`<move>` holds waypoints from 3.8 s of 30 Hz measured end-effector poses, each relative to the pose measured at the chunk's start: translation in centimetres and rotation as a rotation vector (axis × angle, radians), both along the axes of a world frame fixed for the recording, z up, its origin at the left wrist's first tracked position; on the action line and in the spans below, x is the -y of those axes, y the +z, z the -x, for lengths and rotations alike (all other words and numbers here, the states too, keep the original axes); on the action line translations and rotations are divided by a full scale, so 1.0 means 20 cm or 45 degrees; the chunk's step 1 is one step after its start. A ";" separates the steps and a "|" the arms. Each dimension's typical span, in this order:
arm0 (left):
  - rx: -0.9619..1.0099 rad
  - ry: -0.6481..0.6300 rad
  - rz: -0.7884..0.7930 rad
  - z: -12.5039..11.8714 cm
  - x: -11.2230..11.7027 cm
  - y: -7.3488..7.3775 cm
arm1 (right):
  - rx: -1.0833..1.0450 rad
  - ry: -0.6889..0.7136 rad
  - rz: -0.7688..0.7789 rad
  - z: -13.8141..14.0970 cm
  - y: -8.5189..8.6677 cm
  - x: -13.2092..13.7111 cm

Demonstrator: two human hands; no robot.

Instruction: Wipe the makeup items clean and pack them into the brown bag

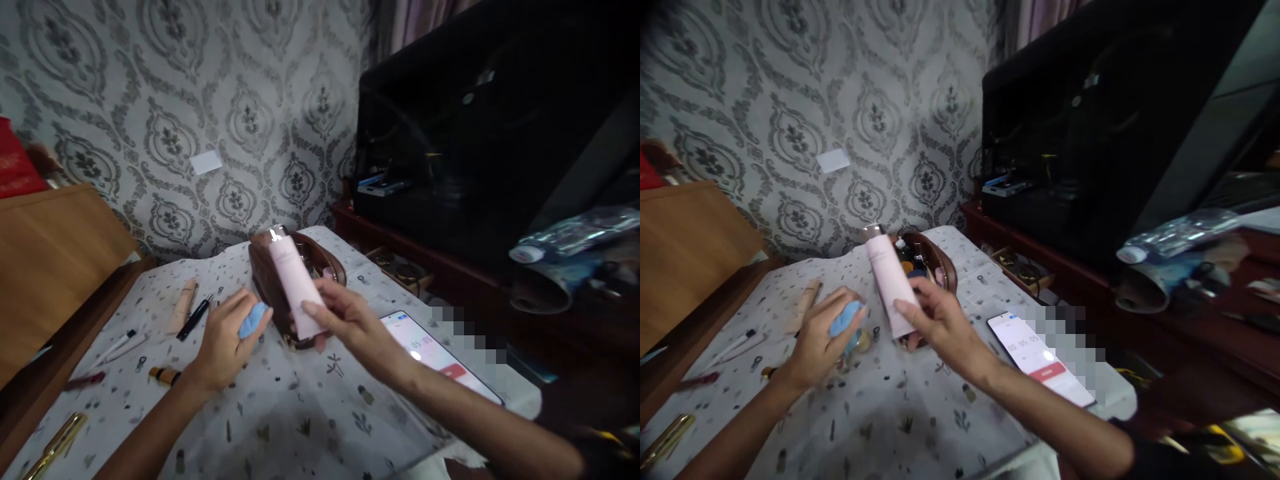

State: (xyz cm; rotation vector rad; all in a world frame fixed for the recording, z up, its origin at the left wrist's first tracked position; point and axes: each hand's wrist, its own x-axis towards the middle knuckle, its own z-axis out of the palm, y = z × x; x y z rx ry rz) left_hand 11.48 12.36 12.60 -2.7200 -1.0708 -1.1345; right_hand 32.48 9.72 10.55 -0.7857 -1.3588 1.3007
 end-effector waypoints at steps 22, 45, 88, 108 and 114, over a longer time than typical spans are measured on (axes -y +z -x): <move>-0.553 0.289 -0.317 -0.03 -0.25 -0.16 | 1.209 -0.255 -0.608 -0.33 0.30 -0.63; -0.557 0.268 -0.218 -0.01 -0.25 -0.18 | 1.699 -0.027 -0.418 0.11 0.25 -1.00; 0.194 0.850 0.437 0.66 -0.04 -0.45 | 1.138 0.263 -0.635 0.23 -0.03 -0.13; -0.018 1.045 0.329 0.92 -0.07 -0.61 | 1.417 -0.158 -0.986 0.75 -0.63 -0.20; -0.120 1.057 0.330 0.89 -0.06 -0.61 | 1.436 -0.199 -1.104 0.75 -0.64 -0.20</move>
